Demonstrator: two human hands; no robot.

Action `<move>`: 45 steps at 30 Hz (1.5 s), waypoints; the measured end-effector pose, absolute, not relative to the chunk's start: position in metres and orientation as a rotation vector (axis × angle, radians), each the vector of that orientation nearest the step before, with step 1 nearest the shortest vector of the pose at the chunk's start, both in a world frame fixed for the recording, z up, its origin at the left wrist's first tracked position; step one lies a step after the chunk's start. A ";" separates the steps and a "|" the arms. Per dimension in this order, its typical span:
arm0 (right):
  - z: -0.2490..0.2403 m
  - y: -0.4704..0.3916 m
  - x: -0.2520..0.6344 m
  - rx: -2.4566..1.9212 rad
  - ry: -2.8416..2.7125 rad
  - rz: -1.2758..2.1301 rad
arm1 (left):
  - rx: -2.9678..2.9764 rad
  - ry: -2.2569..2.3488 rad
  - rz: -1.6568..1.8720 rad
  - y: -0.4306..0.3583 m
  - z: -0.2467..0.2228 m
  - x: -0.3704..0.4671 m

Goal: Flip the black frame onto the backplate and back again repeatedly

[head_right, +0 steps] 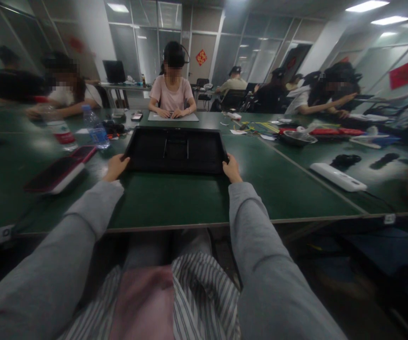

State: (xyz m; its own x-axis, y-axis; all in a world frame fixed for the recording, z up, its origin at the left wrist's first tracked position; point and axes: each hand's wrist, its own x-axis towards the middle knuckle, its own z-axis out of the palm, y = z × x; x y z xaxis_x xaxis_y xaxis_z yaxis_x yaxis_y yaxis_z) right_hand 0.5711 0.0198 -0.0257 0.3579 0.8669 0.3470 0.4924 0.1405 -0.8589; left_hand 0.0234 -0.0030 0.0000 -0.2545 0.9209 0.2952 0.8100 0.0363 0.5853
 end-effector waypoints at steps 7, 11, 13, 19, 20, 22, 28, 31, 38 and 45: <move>-0.025 0.019 0.568 -1.499 -1.281 0.398 | 1.825 2.141 1.013 0.001 0.000 0.020; -0.019 0.013 0.564 -1.506 -1.314 0.435 | 1.871 2.152 0.999 -0.002 0.001 0.019; -0.016 0.010 0.562 -1.494 -1.321 0.443 | 1.877 2.164 0.969 -0.003 0.002 0.018; -0.011 0.007 0.561 -1.531 -1.262 0.446 | 1.807 2.160 0.963 -0.001 0.005 0.018; -0.011 0.007 0.563 -1.519 -1.248 0.486 | 1.795 2.155 0.971 -0.001 0.005 0.016; -0.011 0.007 0.570 -1.478 -1.216 0.598 | 1.789 2.146 0.985 0.000 0.006 0.011; -0.006 0.010 0.581 -1.486 -1.176 0.732 | 1.831 2.101 0.976 -0.002 0.006 -0.004; -0.003 0.012 0.575 -1.449 -1.187 0.701 | 1.847 2.080 0.972 -0.005 0.007 -0.002; 0.005 0.006 0.563 -1.355 -1.129 0.606 | 1.915 2.052 1.077 -0.006 0.007 0.006; 0.007 0.008 0.579 -1.499 -0.817 0.397 | 1.662 2.277 1.244 -0.017 0.012 0.010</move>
